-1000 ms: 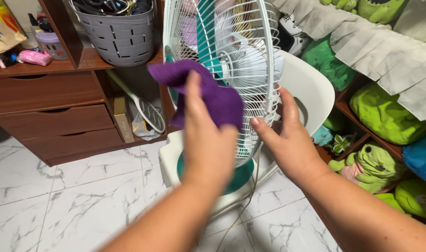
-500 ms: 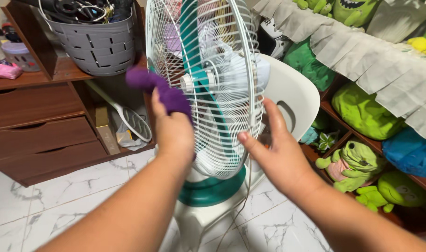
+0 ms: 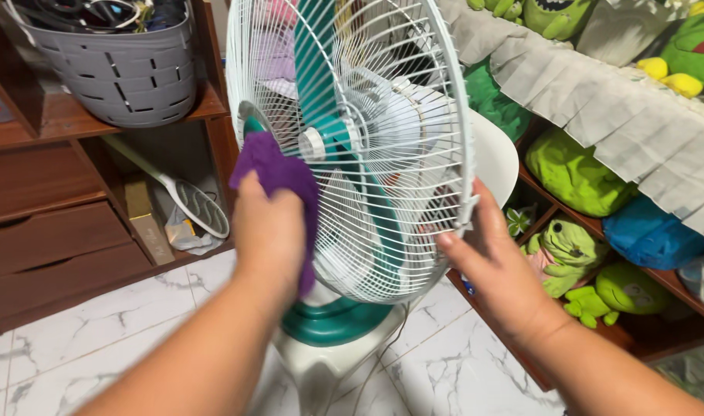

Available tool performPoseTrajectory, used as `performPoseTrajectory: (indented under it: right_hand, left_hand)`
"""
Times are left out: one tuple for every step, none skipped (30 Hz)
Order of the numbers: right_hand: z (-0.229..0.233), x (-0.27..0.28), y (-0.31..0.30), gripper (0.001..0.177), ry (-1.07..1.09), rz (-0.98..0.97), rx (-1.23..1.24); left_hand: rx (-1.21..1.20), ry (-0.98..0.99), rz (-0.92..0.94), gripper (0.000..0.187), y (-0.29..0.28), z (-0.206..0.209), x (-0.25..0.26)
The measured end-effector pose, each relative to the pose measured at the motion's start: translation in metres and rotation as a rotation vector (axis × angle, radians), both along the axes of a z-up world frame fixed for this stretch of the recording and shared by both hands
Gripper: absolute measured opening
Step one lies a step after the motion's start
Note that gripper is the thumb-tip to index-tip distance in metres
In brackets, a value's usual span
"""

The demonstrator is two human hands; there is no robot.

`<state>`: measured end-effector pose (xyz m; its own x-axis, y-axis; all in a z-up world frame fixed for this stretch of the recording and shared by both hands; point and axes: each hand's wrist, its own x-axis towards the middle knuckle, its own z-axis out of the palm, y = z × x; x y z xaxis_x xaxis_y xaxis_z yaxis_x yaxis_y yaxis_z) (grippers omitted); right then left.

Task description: The person reassembles a standing electric fan by securing the blade hub, attaching the front wire cage, and wiping the exterior with a purple cloth. The person uses both hands to align and fasten the components, then cleans the fan's surface.

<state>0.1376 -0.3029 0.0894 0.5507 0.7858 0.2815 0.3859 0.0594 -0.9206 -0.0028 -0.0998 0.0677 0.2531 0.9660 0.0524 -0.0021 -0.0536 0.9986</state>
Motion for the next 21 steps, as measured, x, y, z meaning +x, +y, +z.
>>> performPoseTrajectory:
  right_hand:
    - [0.001,0.003,-0.003,0.081,-0.043,0.013,0.002]
    - [0.002,0.005,-0.005,0.080,-0.086,0.027,0.002]
    - [0.001,0.006,-0.006,0.080,-0.130,0.041,0.001]
    - [0.001,0.006,-0.006,0.081,-0.120,0.016,-0.024]
    - [0.001,0.005,-0.006,0.082,-0.109,-0.009,-0.049]
    - [-0.001,0.003,-0.004,0.082,-0.095,-0.036,-0.071]
    - [-0.002,-0.001,-0.004,0.083,-0.088,-0.078,-0.095]
    - [-0.004,-0.005,-0.003,0.083,-0.083,-0.114,-0.122]
    - [-0.005,-0.009,-0.003,0.084,-0.077,-0.151,-0.149]
    - [-0.004,-0.013,-0.002,0.084,-0.077,-0.134,-0.122]
    - [-0.005,-0.017,-0.001,0.084,-0.077,-0.118,-0.095]
    - [-0.005,-0.020,0.000,0.083,-0.077,-0.100,-0.070]
    - [-0.003,-0.021,-0.001,0.082,0.007,-0.124,-0.067]
    - [-0.001,-0.021,-0.001,0.082,0.092,-0.145,-0.066]
    - [0.000,-0.022,-0.001,0.082,0.176,-0.167,-0.065]
    - [0.001,-0.022,-0.001,0.081,0.154,-0.175,-0.048]
    - [0.004,-0.021,-0.002,0.081,0.132,-0.183,-0.031]
    - [0.006,-0.021,-0.003,0.081,0.109,-0.191,-0.016]
    - [0.007,-0.020,-0.003,0.080,0.144,-0.192,-0.007]
    - [0.009,-0.021,-0.002,0.080,0.180,-0.196,0.006]
    - [0.010,-0.021,-0.001,0.080,0.217,-0.200,0.019]
  left_hand:
    - [0.174,0.058,0.026,0.057,-0.006,-0.008,0.000]
    - [0.348,0.114,0.051,0.066,-0.009,-0.014,0.001]
    - [0.340,0.095,0.056,0.063,-0.008,-0.018,0.001]
    - [0.334,0.073,0.060,0.060,-0.007,-0.021,0.003]
    - [0.327,0.050,0.063,0.057,-0.005,-0.023,0.005]
    - [0.229,0.022,0.063,0.058,0.000,-0.022,0.007]
    - [0.131,-0.004,0.062,0.059,0.008,-0.019,0.008]
    - [0.029,-0.032,0.065,0.060,0.015,-0.016,0.009]
    - [-0.017,-0.098,0.023,0.055,0.022,-0.013,0.008]
    - [-0.063,-0.164,-0.015,0.050,0.029,-0.010,0.005]
    - [-0.109,-0.230,-0.053,0.047,0.032,-0.008,0.004]
    - [-0.122,-0.214,-0.044,0.050,0.031,-0.008,0.003]
    - [-0.134,-0.199,-0.034,0.054,0.028,-0.008,0.002]
    - [-0.149,-0.182,-0.021,0.058,0.025,-0.010,0.000]
    - [-0.043,-0.120,-0.038,0.059,0.017,-0.013,0.001]
    - [0.063,-0.058,-0.051,0.062,0.007,-0.017,0.001]
    - [0.168,0.004,-0.065,0.066,0.000,-0.020,0.001]
    - [0.179,0.000,-0.089,0.070,-0.005,-0.021,0.001]
    - [0.190,-0.005,-0.114,0.075,-0.008,-0.023,0.000]
    - [0.205,-0.008,-0.141,0.079,-0.010,-0.022,-0.002]
    - [0.194,0.043,-0.136,0.079,-0.010,-0.020,-0.003]
